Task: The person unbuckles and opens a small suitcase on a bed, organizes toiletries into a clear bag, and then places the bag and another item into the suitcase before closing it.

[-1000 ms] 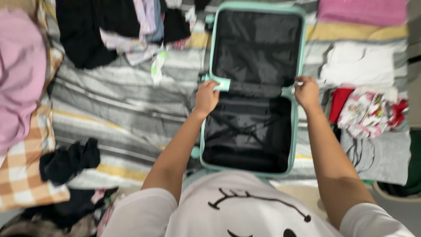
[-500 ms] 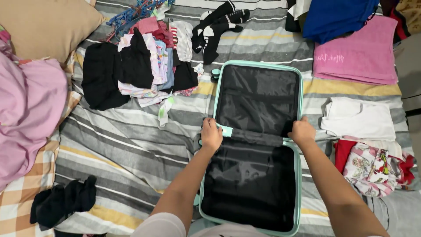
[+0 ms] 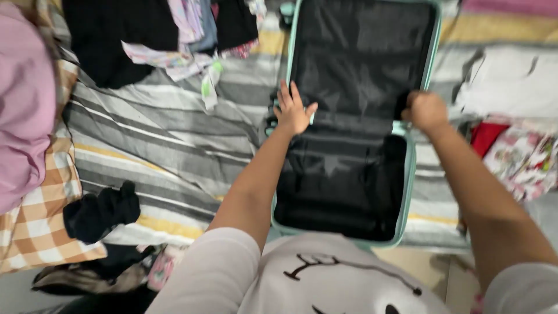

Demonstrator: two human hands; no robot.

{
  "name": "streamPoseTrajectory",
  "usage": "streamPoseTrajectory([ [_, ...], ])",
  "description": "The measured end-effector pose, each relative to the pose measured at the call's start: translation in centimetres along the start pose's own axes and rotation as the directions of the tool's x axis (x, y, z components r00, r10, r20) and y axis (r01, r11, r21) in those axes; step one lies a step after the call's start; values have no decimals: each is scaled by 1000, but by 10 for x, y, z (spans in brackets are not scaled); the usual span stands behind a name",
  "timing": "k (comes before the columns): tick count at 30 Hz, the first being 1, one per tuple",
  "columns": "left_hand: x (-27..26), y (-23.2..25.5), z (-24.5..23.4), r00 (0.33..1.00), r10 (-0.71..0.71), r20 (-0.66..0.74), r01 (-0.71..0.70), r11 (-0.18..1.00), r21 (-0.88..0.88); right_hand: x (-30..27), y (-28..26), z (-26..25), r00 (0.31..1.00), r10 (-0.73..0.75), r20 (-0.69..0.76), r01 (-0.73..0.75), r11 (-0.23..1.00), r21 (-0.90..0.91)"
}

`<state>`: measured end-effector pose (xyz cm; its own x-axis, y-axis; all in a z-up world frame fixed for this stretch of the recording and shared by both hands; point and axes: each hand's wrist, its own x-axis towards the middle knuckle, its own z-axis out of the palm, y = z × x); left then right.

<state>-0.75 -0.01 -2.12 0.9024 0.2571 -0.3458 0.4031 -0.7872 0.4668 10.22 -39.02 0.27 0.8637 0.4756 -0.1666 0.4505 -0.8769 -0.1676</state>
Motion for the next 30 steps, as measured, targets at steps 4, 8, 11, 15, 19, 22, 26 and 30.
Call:
streamPoseTrajectory([
  [4, 4, -1, -5, 999, -8, 37, 7, 1000, 17, -11, -8, -13, 996, 84, -19, -83, 993, 89],
  [8, 2, 0, -12, 998, -2, 57, 1, 999, 34, -33, -34, -27, 985, 4, -175, 12, 996, 92],
  [11, 1, 8, -22, 997, -5, 82, 4, 1000, 12, -65, -62, -43, 940, 27, -340, 27, 988, 152],
  [15, -32, 6, -33, 969, 184, -165, -163, 978, 130, -122, -116, -42, 958, 81, -276, -3, 962, 273],
  [19, -140, -18, -23, 820, 473, -323, -513, 857, -47, -176, -160, -27, 964, 263, -38, -230, 898, 375],
  [22, -202, -30, -2, 923, 343, -174, -364, 925, -111, -195, -181, -7, 954, 286, 90, -298, 876, 380],
  [26, -205, -39, 18, 976, 82, 204, -42, 981, -192, -206, -191, 39, 931, 355, 89, -366, 897, 250],
  [30, -179, -36, 46, 922, -7, 386, 2, 1000, 14, -207, -183, 79, 925, 375, 60, -374, 875, 306],
])
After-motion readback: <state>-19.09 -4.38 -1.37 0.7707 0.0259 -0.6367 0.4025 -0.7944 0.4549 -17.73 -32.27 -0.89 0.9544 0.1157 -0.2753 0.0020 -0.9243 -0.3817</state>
